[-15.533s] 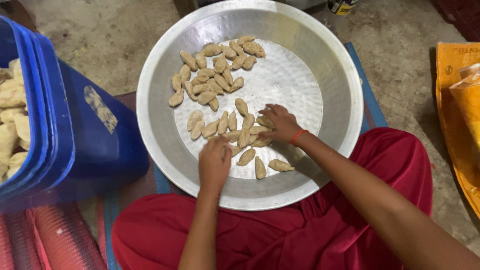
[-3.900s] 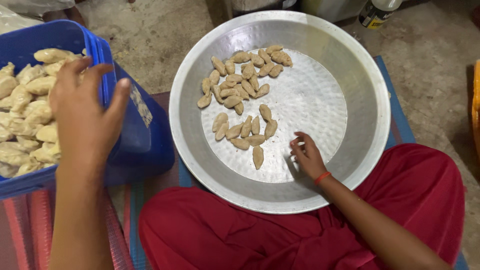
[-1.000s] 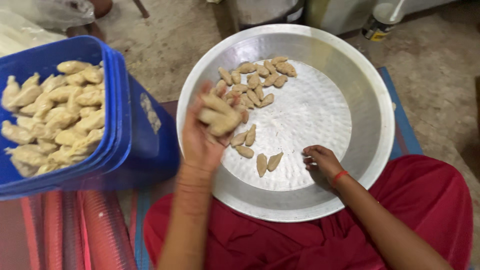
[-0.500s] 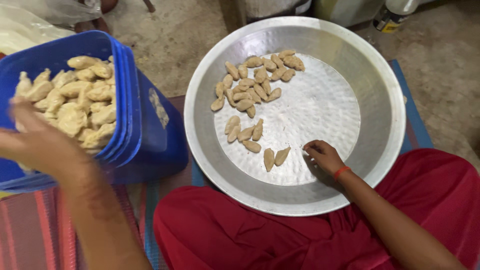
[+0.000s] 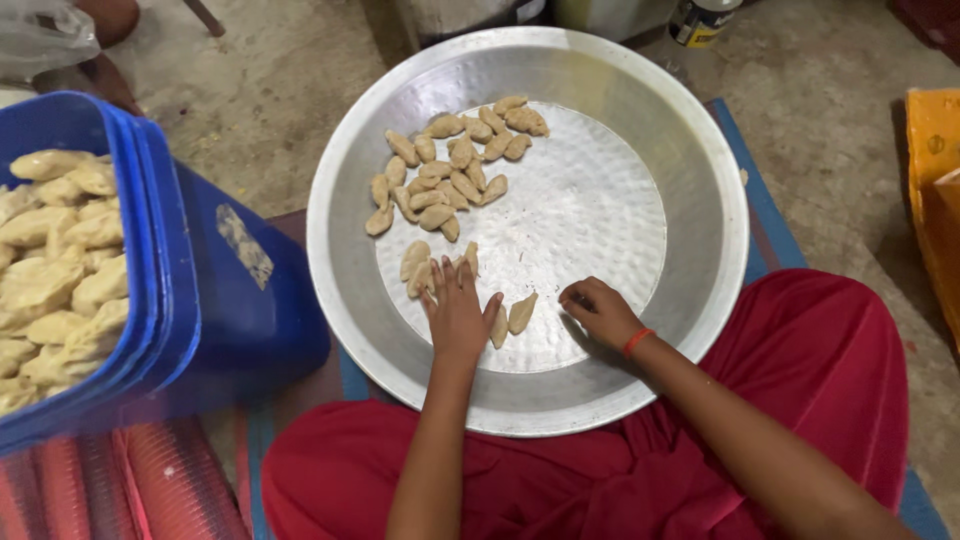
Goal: The person sits on the floor and transfers small, crescent-shaped food items from a large blue container to a metal tray. They pick up the items one by one or in small handfuls and place them onto the tray. Towards the end, the person picks up the tray and moves it to another location.
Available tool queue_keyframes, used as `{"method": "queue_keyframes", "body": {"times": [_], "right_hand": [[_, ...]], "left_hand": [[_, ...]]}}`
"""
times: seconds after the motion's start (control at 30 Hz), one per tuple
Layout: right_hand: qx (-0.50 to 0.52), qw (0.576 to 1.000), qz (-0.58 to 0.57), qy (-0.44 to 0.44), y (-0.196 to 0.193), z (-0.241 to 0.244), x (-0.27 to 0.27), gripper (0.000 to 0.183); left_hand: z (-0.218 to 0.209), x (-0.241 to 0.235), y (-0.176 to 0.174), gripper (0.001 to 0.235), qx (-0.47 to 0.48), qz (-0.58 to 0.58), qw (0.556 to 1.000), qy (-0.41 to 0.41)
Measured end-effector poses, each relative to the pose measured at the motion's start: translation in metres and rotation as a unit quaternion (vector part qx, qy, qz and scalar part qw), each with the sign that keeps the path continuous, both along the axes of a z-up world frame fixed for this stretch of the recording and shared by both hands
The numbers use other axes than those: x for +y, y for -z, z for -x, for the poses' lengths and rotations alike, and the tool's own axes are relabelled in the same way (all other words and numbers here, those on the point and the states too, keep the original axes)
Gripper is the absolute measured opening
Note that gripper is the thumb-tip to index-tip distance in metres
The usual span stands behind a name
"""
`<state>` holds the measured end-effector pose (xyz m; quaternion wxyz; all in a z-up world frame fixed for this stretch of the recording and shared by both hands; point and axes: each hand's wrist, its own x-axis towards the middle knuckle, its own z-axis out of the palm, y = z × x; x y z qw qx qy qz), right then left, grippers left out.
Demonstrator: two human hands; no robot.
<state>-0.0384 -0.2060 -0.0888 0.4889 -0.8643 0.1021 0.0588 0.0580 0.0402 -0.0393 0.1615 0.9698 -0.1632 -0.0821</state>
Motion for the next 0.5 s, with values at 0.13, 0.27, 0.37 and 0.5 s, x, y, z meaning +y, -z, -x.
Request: {"method": "queue_keyframes", "body": {"times": [0.13,0.27,0.37,0.5], "right_hand": [[0.014,1.0,0.021,-0.008,-0.01,-0.004,0.004,0.019],[0.028,0.999,0.023,-0.004,-0.017,-0.006,0.007,0.019],[-0.008,0.999,0.034,-0.024,-0.017,-0.005,0.006,0.018],[0.004,0.999,0.026,-0.018,-0.019,-0.005,0.007,0.018]], "left_hand": [[-0.011,0.001,0.024,0.085,-0.049,-0.012,0.998,0.045],[-0.009,-0.005,0.031,0.079,-0.066,-0.015,0.992,0.103],[0.006,-0.012,0.04,0.071,-0.048,0.013,0.982,0.18],[0.04,-0.024,0.041,0.074,0.0,0.074,0.977,0.198]]}}
